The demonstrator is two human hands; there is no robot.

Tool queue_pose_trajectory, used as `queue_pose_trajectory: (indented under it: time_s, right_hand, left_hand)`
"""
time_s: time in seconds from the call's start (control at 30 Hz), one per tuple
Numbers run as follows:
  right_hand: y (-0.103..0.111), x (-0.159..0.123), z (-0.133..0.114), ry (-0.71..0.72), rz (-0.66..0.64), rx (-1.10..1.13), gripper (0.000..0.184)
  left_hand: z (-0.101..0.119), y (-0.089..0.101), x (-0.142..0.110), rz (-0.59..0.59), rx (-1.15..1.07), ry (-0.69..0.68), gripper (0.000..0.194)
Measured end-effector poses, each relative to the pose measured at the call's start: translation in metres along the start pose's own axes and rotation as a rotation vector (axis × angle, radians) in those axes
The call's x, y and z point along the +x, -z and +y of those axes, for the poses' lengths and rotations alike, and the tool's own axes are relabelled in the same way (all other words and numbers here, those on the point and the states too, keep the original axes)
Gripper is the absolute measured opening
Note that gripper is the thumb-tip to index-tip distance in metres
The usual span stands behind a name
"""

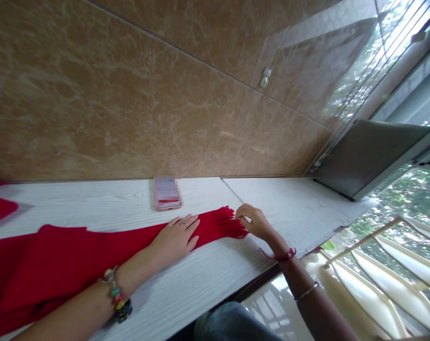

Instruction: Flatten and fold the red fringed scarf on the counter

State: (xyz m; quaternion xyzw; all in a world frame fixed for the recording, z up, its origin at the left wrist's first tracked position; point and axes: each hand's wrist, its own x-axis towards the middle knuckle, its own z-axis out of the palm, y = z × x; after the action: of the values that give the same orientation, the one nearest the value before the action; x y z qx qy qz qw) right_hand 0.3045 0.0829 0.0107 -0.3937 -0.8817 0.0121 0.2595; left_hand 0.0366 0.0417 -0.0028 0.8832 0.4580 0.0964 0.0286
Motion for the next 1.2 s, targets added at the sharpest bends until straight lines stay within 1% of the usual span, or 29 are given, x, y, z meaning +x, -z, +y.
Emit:
queue_pose_trajectory:
  time_s: [0.03, 0.07, 0.1, 0.2, 0.3, 0.43, 0.53, 0.6, 0.63, 0.67, 0.73, 0.8, 0.87, 0.93, 1.0, 1.07, 1.13, 1.2]
  right_hand:
    - [-0.002, 0.002, -0.007, 0.029, 0.035, 0.053, 0.022]
    - [-0.006, 0.005, -0.014, 0.060, 0.032, 0.090, 0.022]
    - [-0.010, 0.010, -0.021, 0.090, -0.002, 0.107, 0.023]
    - [-0.020, 0.023, -0.033, 0.139, -0.178, 0.065, 0.025]
    - [-0.019, 0.028, -0.030, 0.102, -0.302, -0.044, 0.023]
    - [-0.003, 0.018, -0.011, 0.024, -0.406, -0.173, 0.022]
    - [0.010, 0.008, -0.002, -0.123, -0.405, -0.289, 0.023]
    - [0.017, 0.005, -0.005, -0.176, -0.355, -0.303, 0.023]
    - [0.018, 0.005, -0.010, -0.151, -0.314, -0.262, 0.023]
    - [0.018, 0.006, -0.017, -0.097, -0.272, -0.198, 0.023]
    - [0.013, 0.009, -0.032, 0.040, -0.217, -0.050, 0.024]
    - [0.004, 0.013, -0.044, 0.144, -0.247, 0.026, 0.025]
    - [-0.004, 0.014, -0.046, 0.176, -0.309, 0.020, 0.025]
    - [-0.008, 0.011, -0.039, 0.165, -0.343, -0.011, 0.024]
    - [-0.006, 0.005, -0.026, 0.123, -0.362, -0.057, 0.025]
    - [0.002, -0.002, -0.013, 0.049, -0.391, -0.130, 0.025]
    - [0.013, -0.006, -0.005, -0.020, -0.409, -0.204, 0.025]
    - [0.022, -0.007, -0.009, -0.023, -0.357, -0.214, 0.026]
  left_hand:
    - [0.000, 0.000, 0.000, -0.003, 0.007, -0.003, 0.045]
    - [0.000, -0.001, 0.000, -0.002, 0.012, -0.006, 0.046]
    - [-0.001, -0.001, 0.000, 0.002, 0.015, -0.010, 0.046]
    - [-0.001, -0.003, 0.001, 0.020, 0.013, -0.011, 0.045]
    - [-0.001, -0.003, 0.001, 0.017, 0.007, -0.007, 0.045]
    - [-0.001, -0.001, 0.000, 0.003, 0.003, -0.006, 0.045]
    - [-0.002, -0.002, 0.000, 0.015, -0.002, -0.006, 0.045]
    - [-0.003, -0.003, 0.000, 0.024, -0.005, -0.006, 0.045]
    - [-0.003, -0.004, 0.000, 0.024, -0.004, -0.006, 0.045]
    - [-0.004, -0.005, 0.000, 0.021, 0.000, -0.007, 0.045]
    - [-0.004, -0.006, 0.001, 0.013, 0.010, -0.007, 0.046]
    - [-0.005, -0.006, 0.001, 0.009, 0.019, -0.006, 0.046]
    - [-0.004, -0.004, 0.001, -0.003, 0.032, -0.006, 0.046]
    - [-0.003, -0.001, 0.001, -0.022, 0.046, -0.008, 0.047]
    - [-0.001, 0.001, 0.000, -0.040, 0.054, -0.007, 0.046]
    - [0.000, 0.002, 0.000, -0.044, 0.055, -0.008, 0.046]
    - [0.000, 0.001, 0.000, -0.036, 0.055, -0.011, 0.046]
    - [-0.001, -0.001, 0.000, -0.017, 0.055, -0.019, 0.046]
